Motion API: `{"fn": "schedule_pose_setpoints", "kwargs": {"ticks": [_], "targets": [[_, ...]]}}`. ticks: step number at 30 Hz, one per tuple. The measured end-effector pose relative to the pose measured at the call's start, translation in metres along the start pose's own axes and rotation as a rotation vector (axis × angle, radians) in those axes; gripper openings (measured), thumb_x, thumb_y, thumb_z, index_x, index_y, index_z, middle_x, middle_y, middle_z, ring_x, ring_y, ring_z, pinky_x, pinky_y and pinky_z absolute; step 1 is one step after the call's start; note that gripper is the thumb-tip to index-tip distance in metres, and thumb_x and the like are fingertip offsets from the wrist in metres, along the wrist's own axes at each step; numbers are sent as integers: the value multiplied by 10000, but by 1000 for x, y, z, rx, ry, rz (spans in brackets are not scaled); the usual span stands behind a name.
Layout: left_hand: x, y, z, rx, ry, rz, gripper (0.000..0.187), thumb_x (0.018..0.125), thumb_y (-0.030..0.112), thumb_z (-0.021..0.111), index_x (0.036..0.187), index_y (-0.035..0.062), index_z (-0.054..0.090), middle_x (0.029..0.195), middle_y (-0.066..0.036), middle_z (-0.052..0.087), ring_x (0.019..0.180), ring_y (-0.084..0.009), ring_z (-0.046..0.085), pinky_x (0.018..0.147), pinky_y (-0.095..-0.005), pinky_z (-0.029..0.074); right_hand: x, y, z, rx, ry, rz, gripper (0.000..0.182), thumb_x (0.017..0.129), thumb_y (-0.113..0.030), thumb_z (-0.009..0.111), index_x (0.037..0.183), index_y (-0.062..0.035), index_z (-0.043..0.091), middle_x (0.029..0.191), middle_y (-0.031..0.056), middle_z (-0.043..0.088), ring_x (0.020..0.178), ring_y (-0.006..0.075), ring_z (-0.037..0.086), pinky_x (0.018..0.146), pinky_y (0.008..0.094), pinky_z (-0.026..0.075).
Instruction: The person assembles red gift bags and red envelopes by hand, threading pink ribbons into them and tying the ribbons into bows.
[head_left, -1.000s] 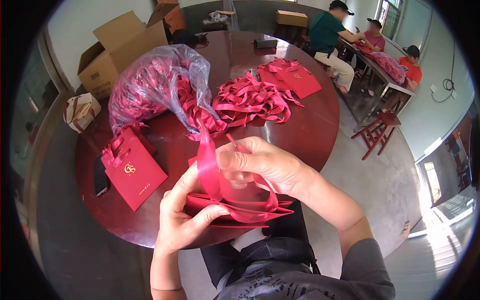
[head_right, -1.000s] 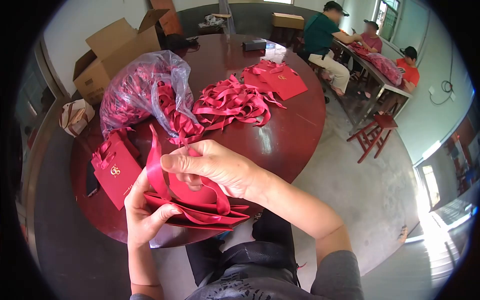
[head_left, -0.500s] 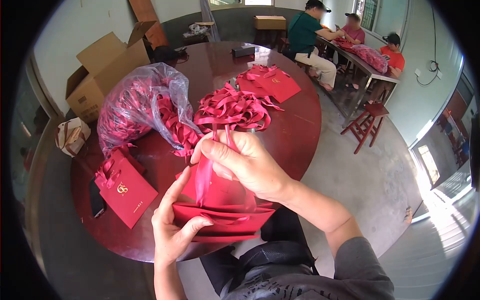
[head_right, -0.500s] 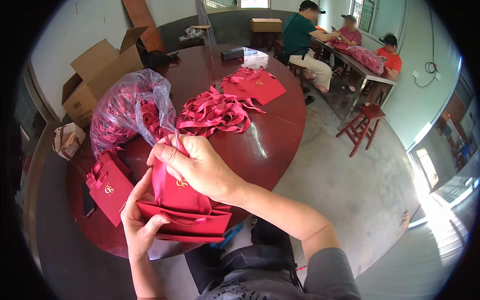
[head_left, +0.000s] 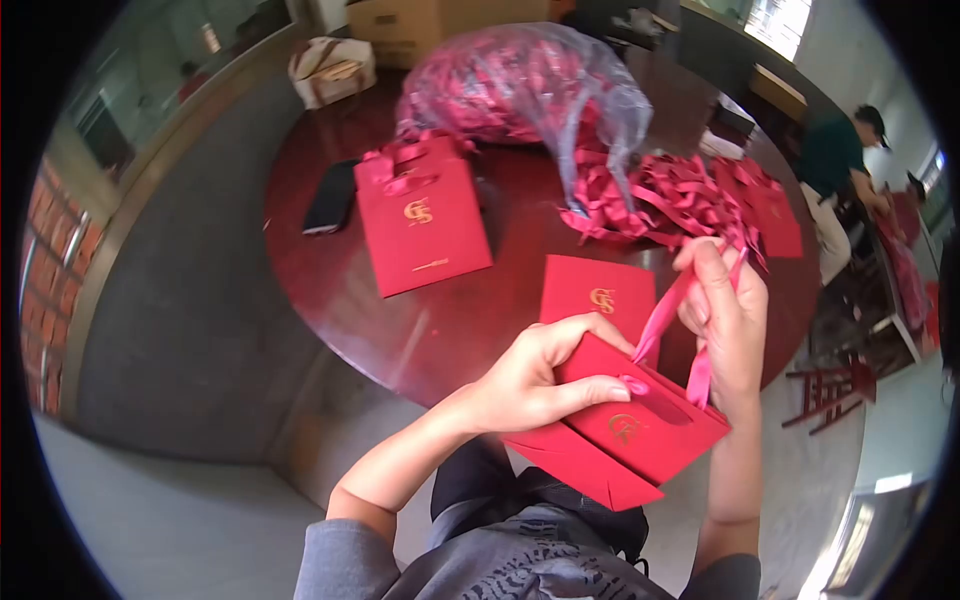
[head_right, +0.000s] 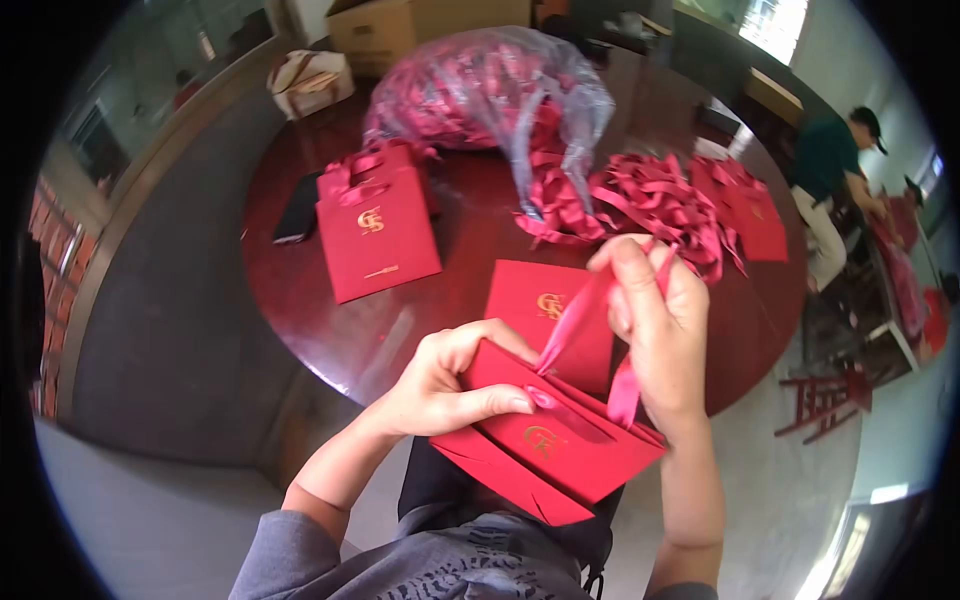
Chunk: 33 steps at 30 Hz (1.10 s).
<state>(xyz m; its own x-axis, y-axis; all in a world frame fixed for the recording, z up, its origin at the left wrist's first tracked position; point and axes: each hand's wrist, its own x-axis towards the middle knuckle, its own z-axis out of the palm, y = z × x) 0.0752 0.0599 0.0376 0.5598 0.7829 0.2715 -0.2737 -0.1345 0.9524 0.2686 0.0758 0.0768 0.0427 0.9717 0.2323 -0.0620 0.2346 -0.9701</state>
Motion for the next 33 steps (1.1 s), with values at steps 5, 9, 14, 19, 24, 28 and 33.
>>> {"fn": "schedule_pose_setpoints", "kwargs": {"ticks": [5,9,14,19,24,28,33], "targets": [[-10,-5,-17,17,23,14,234,826,63,733,1012,-2,606,937,-41,671,889,-77,602,823,-242,477,7,15,10,-71,-67,129,215,1002,-246,484,884,-83,557,567,-93,366,444,-16,296,420,173,209],[-19,-12,-27,-70,87,1,217,835,67,724,1001,7,597,920,-31,658,865,-70,595,806,-232,471,13,28,25,-66,-77,145,219,995,-262,500,873,-87,547,570,-92,370,444,-11,297,419,173,228],[-30,-8,-41,-90,177,-85,206,831,68,724,980,13,594,914,-28,650,854,-64,595,783,-230,476,23,33,39,-48,-109,169,213,978,-256,533,839,-96,560,549,-88,385,423,-4,313,407,179,241],[-36,-5,-54,-48,367,-143,231,806,69,733,976,22,584,870,-14,643,817,-71,606,779,-223,485,43,49,53,-82,-155,231,189,942,-253,583,850,-88,581,561,-61,455,436,17,388,414,188,303],[-44,-9,-64,-122,484,-186,213,814,98,728,946,36,573,830,-23,640,750,-82,614,716,-234,499,61,73,61,-33,-242,177,206,909,-281,626,861,-82,602,622,-25,542,511,38,475,470,189,368],[-48,-17,-71,-98,487,-166,190,839,81,711,967,21,584,860,-30,663,775,-77,622,725,-238,509,66,81,66,32,-317,202,200,913,-282,631,852,-93,602,685,-42,554,584,36,523,530,184,402],[-49,-17,-69,-97,463,-175,188,829,70,720,947,24,581,831,-22,654,751,-68,609,705,-228,497,69,86,64,170,-416,213,199,897,-279,673,869,-94,605,702,-27,573,565,22,490,502,172,377]]}}
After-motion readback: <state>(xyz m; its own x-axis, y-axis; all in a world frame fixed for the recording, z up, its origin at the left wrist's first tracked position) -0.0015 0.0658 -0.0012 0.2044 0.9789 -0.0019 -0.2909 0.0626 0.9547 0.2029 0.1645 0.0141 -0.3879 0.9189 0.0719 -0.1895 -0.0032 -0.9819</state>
